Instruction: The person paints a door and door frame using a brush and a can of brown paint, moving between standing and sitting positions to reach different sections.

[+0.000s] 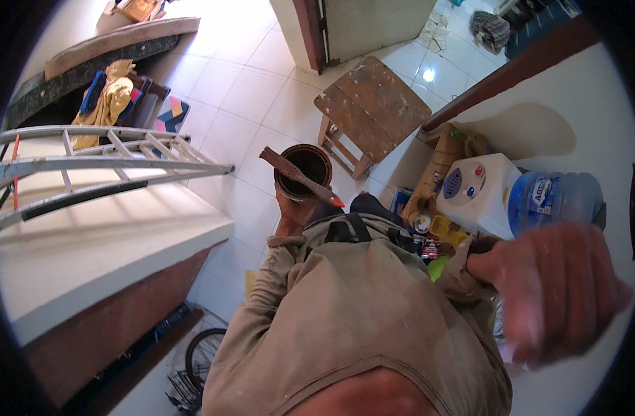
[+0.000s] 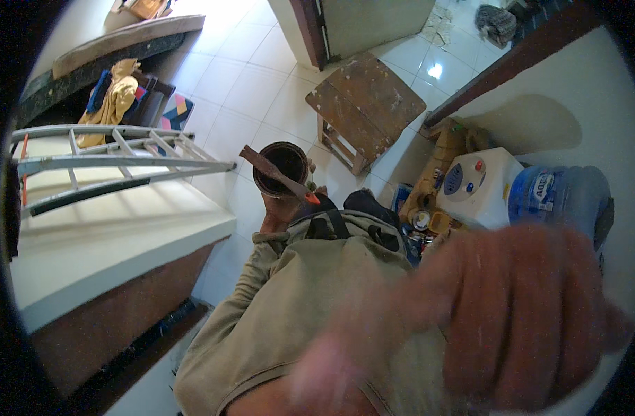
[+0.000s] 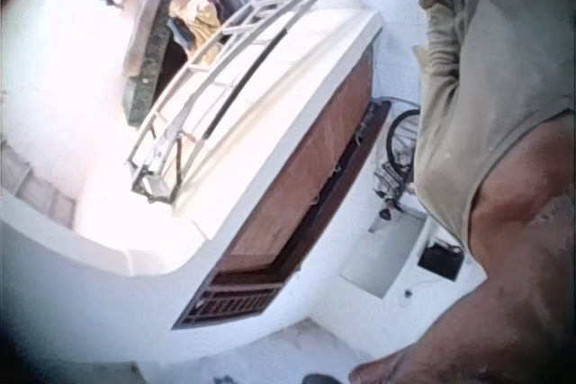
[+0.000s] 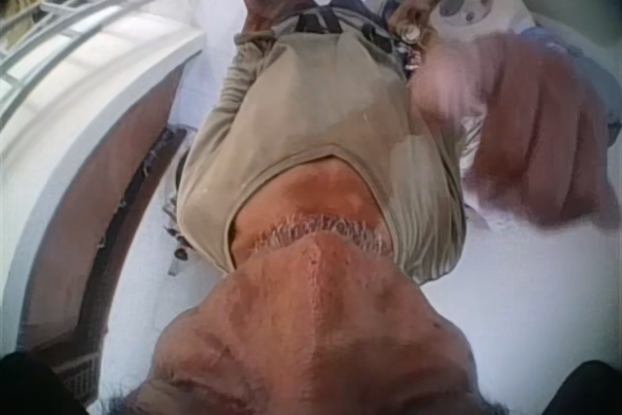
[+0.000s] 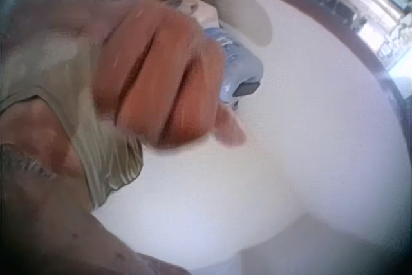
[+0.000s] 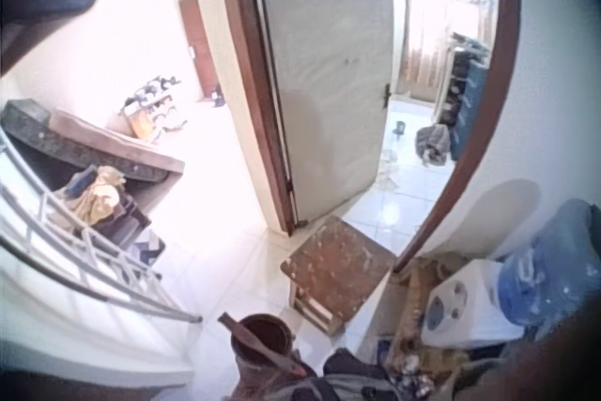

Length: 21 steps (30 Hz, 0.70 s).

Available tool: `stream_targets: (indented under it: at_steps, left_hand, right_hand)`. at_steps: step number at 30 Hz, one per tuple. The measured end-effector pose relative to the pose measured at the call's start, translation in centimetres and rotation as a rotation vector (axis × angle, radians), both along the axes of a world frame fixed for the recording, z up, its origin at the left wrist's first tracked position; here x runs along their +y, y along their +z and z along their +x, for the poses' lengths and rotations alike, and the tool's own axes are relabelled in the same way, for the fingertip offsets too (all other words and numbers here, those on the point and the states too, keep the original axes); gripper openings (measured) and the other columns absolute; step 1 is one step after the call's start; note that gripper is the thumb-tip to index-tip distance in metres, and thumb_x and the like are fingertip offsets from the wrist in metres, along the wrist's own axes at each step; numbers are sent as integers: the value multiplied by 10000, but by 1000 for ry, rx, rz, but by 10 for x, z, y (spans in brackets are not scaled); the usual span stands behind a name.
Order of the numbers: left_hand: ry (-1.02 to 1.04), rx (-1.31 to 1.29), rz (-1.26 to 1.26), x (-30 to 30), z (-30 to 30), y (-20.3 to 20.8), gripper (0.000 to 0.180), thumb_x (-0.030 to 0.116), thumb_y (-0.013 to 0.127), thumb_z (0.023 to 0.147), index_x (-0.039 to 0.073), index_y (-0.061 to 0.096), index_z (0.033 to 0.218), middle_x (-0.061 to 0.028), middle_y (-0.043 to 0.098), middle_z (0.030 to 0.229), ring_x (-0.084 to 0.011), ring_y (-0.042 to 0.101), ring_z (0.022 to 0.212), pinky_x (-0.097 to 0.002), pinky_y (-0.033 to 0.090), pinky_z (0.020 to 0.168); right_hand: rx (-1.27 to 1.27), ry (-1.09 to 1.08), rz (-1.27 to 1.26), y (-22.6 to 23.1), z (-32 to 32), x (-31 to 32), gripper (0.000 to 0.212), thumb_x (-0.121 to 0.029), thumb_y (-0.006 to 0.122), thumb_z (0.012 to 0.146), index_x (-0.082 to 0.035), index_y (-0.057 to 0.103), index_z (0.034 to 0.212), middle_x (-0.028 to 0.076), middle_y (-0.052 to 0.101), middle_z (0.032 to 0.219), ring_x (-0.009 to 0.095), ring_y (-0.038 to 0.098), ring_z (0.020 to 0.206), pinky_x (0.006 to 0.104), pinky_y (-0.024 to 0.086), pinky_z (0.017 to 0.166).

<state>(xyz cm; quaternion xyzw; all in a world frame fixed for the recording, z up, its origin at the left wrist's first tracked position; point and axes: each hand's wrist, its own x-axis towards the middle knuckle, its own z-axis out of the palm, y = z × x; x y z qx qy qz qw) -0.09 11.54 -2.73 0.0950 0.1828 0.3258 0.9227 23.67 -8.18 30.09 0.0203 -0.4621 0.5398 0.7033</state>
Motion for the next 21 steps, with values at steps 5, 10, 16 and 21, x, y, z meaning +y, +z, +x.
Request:
stream_targets:
  at_steps: [5, 10, 16, 21]
  left_hand:
    - [132, -24, -14, -32, 4, -14, 744, 606, 446, 947, 70, 401, 1460, -232, 497, 1416, -426, 476, 1312, -679, 450, 969]
    - [315, -54, -122, -62, -4, -40, 772, 619, 500, 921, 89, 397, 1471, -199, 479, 1449, -410, 457, 1331, -654, 407, 1024]
    - [459, -93, -202, -86, -13, -14, 684, 584, 520, 920, 83, 498, 1386, -199, 583, 1323, -403, 536, 1234, -636, 419, 999]
    - [572, -97, -279, -101, -24, -21, 642, 569, 504, 929, 94, 526, 1362, -186, 594, 1312, -392, 539, 1220, -616, 412, 1017]
  right_hand:
    - [234, 159, 391, 44, -24, 32, 531, -342, 326, 1060, -131, 477, 597, 9, 466, 569, 171, 517, 449, 630, 464, 998]
    - [189, 728, 431, 53, -16, 59, 530, -294, 291, 1058, -127, 472, 588, -2, 450, 565, 141, 488, 460, 622, 456, 1045]
    - [208, 751, 228, 32, 25, 23, 482, -302, 390, 1031, -21, 570, 683, 124, 653, 626, 156, 642, 508, 378, 609, 564]
    - [143, 1010, 86, 49, -9, 56, 553, -258, 360, 1034, 20, 585, 613, 221, 635, 625, 262, 616, 459, 430, 598, 499]
